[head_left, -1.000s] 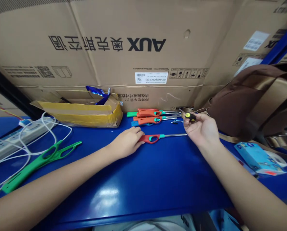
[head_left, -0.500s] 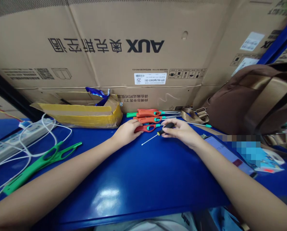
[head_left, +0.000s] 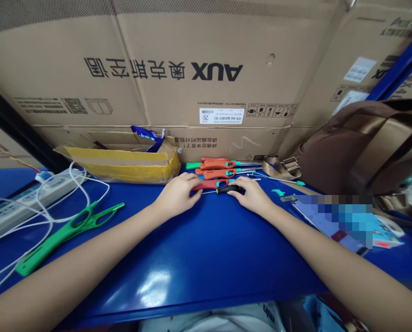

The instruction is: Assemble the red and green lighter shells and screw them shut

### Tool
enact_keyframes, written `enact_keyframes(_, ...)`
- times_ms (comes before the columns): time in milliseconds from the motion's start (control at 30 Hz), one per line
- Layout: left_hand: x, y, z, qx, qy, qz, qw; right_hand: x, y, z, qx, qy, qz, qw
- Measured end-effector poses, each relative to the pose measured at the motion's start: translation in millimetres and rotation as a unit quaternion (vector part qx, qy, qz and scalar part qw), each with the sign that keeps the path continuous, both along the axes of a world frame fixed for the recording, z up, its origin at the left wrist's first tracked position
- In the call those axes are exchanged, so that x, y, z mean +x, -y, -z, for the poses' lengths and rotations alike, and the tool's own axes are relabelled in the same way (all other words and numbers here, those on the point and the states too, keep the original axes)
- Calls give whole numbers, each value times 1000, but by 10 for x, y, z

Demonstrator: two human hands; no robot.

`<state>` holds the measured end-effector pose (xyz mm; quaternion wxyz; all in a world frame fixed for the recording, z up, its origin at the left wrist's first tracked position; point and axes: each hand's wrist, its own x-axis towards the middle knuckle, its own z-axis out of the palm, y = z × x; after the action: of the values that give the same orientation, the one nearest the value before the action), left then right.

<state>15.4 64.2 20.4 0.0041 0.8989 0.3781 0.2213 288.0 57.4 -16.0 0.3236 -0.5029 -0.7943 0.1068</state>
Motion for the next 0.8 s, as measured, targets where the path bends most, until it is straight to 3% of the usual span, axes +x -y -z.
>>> enact_keyframes(233,-383,512,-171,-3,-63,-53,997,-34,-51,65,48,70,44,995)
enact_keyframes(433,-770,696,-176,-12,-146,-186,972,-47,-101,51,62,116,65,989)
enact_keyframes(633,-1235,731,-115,-15,-234,-329,915,-81,-144,20,66,160,75,982)
enact_keyframes(800,-1509,853,-223,-20,-281,-419,863,-50,-93,-19,75,182,84,977)
